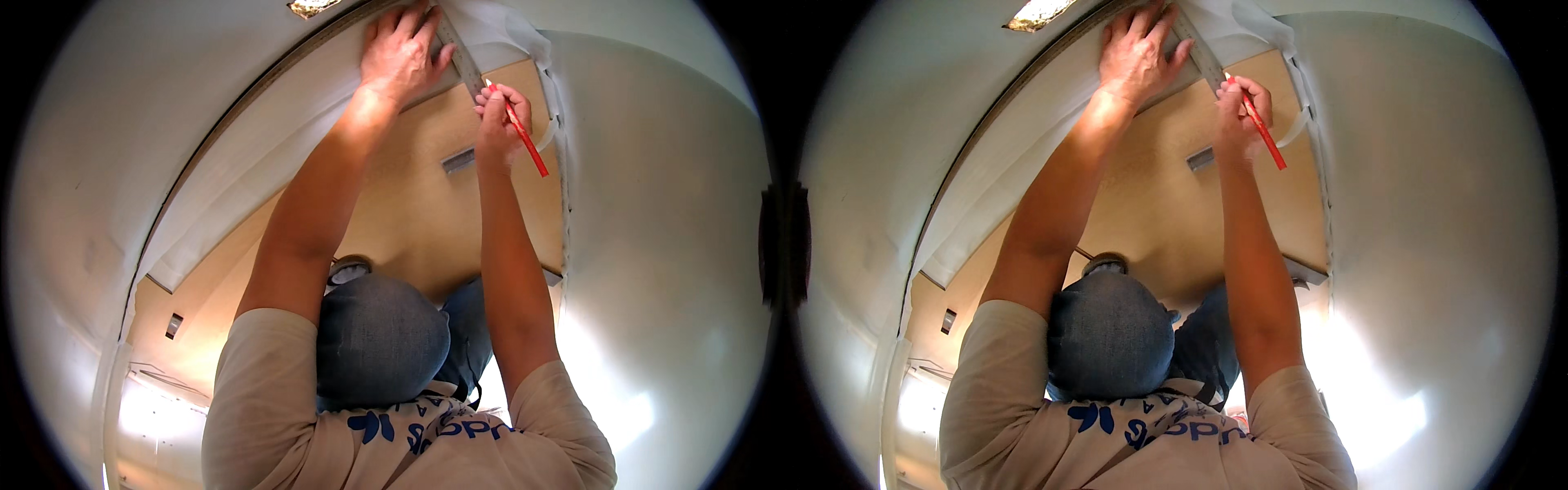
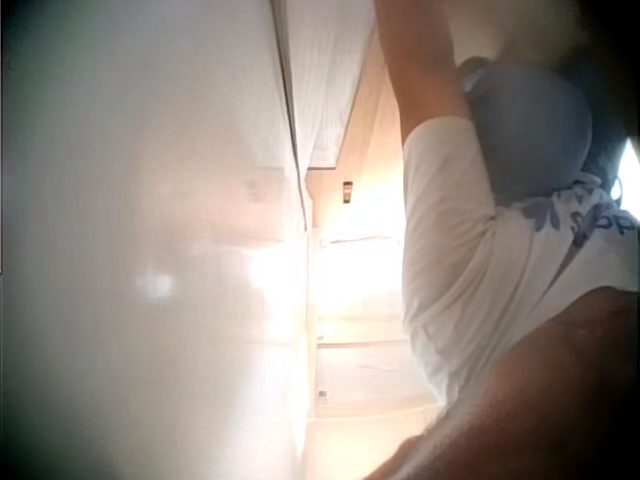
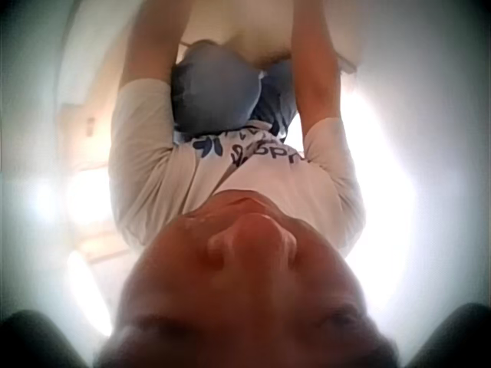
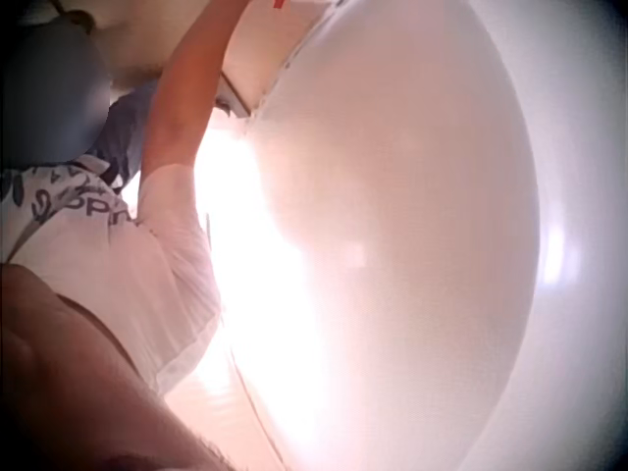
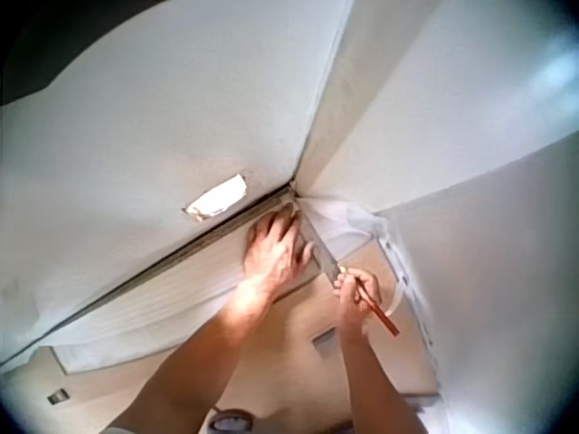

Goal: The person installs a laminate floor panel by hand and with a hammer, positioning it against the wall, using a metal tool to pull it into place, and marking a cut line with a pencil and square.

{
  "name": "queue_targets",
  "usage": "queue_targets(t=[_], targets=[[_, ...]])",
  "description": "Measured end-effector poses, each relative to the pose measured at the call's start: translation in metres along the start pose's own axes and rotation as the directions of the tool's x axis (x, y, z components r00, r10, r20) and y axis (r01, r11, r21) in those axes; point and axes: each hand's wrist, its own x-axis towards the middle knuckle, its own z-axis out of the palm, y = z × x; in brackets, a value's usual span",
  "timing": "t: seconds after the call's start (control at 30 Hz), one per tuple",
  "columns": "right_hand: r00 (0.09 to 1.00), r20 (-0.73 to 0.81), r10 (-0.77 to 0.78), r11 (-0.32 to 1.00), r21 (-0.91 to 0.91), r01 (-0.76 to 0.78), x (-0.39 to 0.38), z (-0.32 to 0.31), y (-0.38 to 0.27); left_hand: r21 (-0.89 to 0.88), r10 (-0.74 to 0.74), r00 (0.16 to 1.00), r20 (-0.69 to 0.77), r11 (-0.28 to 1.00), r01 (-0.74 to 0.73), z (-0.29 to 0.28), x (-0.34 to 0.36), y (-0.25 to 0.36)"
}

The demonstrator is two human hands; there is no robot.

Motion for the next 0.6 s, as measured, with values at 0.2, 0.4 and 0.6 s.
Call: queue_targets(t=[0.2, 0.4, 0.6], targets=[[0.972, 0.005, -0.235, 0.937, -0.264, 0.228, 0.005, 0.0, 0.018, 0.012, 0.008, 1.0, 0.0, 1.0, -0.008, 0.004, 0.0, 0.001], [0.976, 0.02, -0.218, 0.918, -0.334, 0.212, 0.005, 0.0, 0.017, 0.015, 0.003, 1.0, 0.007, 1.0, -0.003, 0.003, 0.001, 0.002], [0.87, -0.02, -0.492, 0.806, -0.389, 0.446, 0.013, 0.007, 0.026, 0.008, 0.002, 1.0, 0.023, 1.0, -0.002, 0.001, 0.002, 0.001]])
